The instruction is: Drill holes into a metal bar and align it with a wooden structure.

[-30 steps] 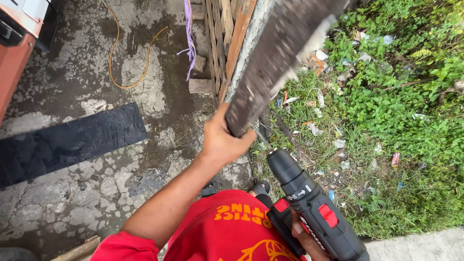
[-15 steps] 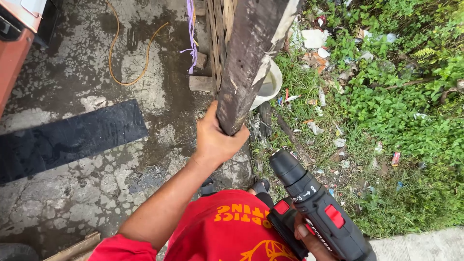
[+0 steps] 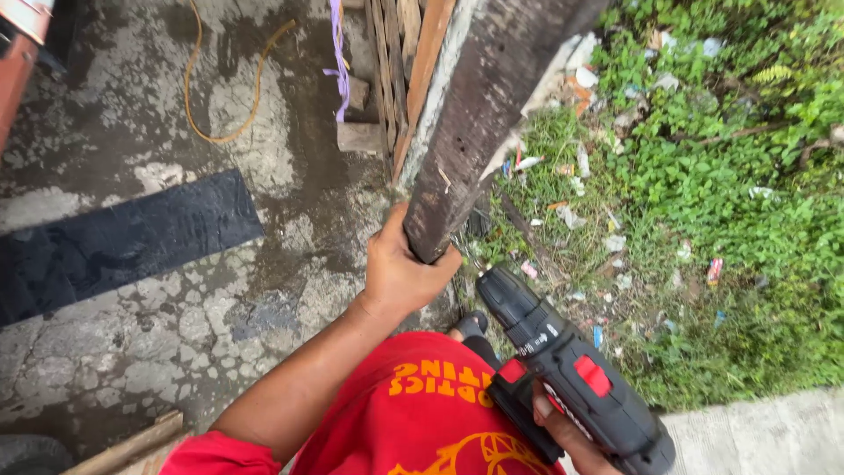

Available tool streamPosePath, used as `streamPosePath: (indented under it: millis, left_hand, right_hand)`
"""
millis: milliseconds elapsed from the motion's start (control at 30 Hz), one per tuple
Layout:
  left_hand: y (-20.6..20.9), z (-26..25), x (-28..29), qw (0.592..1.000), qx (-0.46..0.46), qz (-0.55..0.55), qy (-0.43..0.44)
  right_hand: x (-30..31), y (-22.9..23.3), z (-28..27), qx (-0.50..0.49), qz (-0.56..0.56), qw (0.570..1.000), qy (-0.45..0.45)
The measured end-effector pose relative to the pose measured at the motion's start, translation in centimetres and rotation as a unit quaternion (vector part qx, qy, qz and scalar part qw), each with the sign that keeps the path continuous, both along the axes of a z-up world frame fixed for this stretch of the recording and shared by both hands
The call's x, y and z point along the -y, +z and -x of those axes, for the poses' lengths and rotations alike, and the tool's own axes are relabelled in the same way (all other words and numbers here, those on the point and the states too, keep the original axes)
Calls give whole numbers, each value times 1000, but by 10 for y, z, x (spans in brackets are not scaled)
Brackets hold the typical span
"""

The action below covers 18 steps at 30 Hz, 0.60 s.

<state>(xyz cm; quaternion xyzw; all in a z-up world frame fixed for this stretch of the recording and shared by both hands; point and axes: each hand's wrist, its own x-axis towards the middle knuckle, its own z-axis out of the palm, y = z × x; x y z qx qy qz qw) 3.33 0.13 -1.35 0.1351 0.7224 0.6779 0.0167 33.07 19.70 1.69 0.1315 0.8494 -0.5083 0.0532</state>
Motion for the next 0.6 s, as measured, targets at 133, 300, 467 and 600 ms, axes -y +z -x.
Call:
streamPosePath:
  millis: [133,300,467,600]
  left_hand:
    - [-16,-10,2,1000,2,14,21]
    - [-22,-24,4,996,43,69,41]
    - [-35,-33,7,992,49,89,72]
    - [-38,-41,10,991,82,74,70]
  right_hand:
    - [10,40,75,53,5,998,-40]
    - [-5,21,80,103,66,991,-44]
    - [-20,1,79,42,146,988,-18]
    - [-23,6,74,98,173,980,-18]
